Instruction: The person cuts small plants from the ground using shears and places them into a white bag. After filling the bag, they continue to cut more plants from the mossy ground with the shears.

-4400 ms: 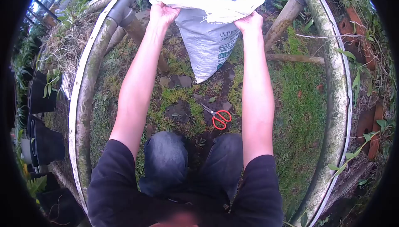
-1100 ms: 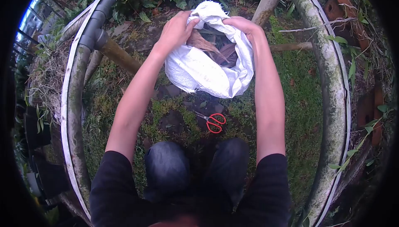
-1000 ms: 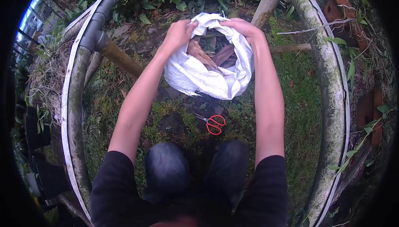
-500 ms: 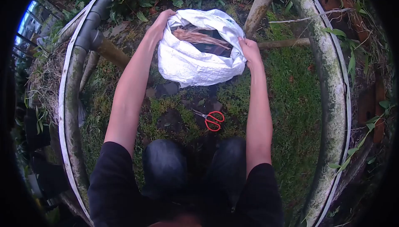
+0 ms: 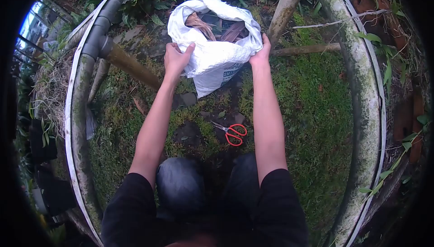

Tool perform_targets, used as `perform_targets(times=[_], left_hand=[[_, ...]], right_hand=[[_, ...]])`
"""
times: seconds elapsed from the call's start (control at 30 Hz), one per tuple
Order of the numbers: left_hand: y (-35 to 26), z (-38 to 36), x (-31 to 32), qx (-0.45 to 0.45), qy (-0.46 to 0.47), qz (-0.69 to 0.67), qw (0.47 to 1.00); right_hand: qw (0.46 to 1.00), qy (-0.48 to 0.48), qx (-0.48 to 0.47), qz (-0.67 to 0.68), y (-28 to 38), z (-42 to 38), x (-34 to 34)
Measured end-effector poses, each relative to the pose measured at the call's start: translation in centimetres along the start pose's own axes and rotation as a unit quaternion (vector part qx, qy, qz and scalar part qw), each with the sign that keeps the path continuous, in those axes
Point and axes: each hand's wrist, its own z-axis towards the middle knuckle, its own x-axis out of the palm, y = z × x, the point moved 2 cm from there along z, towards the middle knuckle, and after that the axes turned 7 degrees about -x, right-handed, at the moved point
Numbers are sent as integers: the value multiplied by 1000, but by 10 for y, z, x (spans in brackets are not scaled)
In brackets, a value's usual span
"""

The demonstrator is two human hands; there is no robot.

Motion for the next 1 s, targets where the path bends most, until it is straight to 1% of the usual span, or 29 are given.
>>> perform_targets(times=[0.03, 0.07, 0.1, 0.13, 0.17, 0.2, 0.23, 0.27, 0.3, 0.33, 0.37, 0.4, 0.43, 0.47, 0.5, 0.53, 0.57, 0.63, 0.67, 0.7, 0.77, 0.8, 0.83, 0.87, 0.9, 0.93, 0.97, 1.0], left_hand=[[14, 10, 3, -28, 67, -44, 996], [25, 21, 7, -56, 132, -88, 986], [35, 31, 13, -81, 196, -133, 968], [31, 30, 11, -63, 182, -137, 972], [25, 27, 10, -88, 201, -262, 940], [17, 25, 10, -112, 218, -383, 891], [14, 24, 14, -135, 231, -497, 826], [13, 29, 20, -160, 237, -565, 774], [9, 33, 25, -177, 225, -626, 726], [9, 39, 32, -193, 210, -683, 672], [9, 45, 39, -208, 194, -736, 614], [8, 55, 43, -207, 199, -788, 544], [8, 62, 45, -222, 200, -815, 496], [8, 71, 45, -235, 200, -840, 447], [11, 79, 44, -248, 198, -861, 397], [16, 89, 46, -251, 229, -876, 343], [9, 81, 40, -246, 224, -863, 379], [-8, 58, 34, -236, 212, -835, 450], [-13, 46, 31, -228, 186, -813, 503], [-10, 42, 30, -198, 191, -808, 521], [9, 43, 41, -137, 201, -795, 556], [30, 56, 53, -30, 251, -802, 541], [26, 52, 48, -46, 176, -710, 680], [13, 42, 37, -60, 96, -596, 795], [6, 37, 30, -72, 13, -461, 884], [6, 43, 19, 38, -121, -240, 962], [-2, 46, 12, 90, -157, -193, 964], [-21, 45, -2, 141, -193, -145, 960]], right_hand=[[999, -26, 38, 3, 7, -21, 12], [998, 52, 15, -24, 8, -10, -2], [982, 37, -74, -172, 8, 1, -18], [936, 19, -161, -314, 9, 1, -26], [861, -1, -242, -447, 12, -12, -21], [766, -10, -306, -565, 20, -24, -17], [644, -13, -383, -663, 26, -42, -2], [586, 1, -348, -732, 28, -38, -5], [523, 15, -314, -792, 33, -30, -1], [639, 13, -264, -722, 30, -21, -2], [741, 10, -209, -638, 22, -12, -4], [828, 9, -150, -540, 15, -3, -6], [931, -19, -113, -347, 11, -1, -5], [987, -44, -70, -136, 6, 3, -2], [994, -68, -21, 82, 0, 5, 0], [984, -29, -35, 170, -6, 12, -7], [982, -46, -56, 176, -16, 14, -9], [980, -26, 0, 197, -25, -1, -12], [980, -45, 8, 193, -28, -3, -15], [982, -28, 24, 183, -29, -7, -17], [991, -40, 24, 123, -26, -11, -22], [992, -110, -38, 43, -21, -10, -24], [978, -178, -100, -38, -15, -8, -25], [949, -243, -161, -119, -9, -4, -26], [834, -304, -289, -359, -3, 10, -50], [772, -271, -379, -432, 6, 0, -37], [697, -232, -462, -497, 19, -19, -13], [659, -190, -507, -522, 29, -34, 10]])
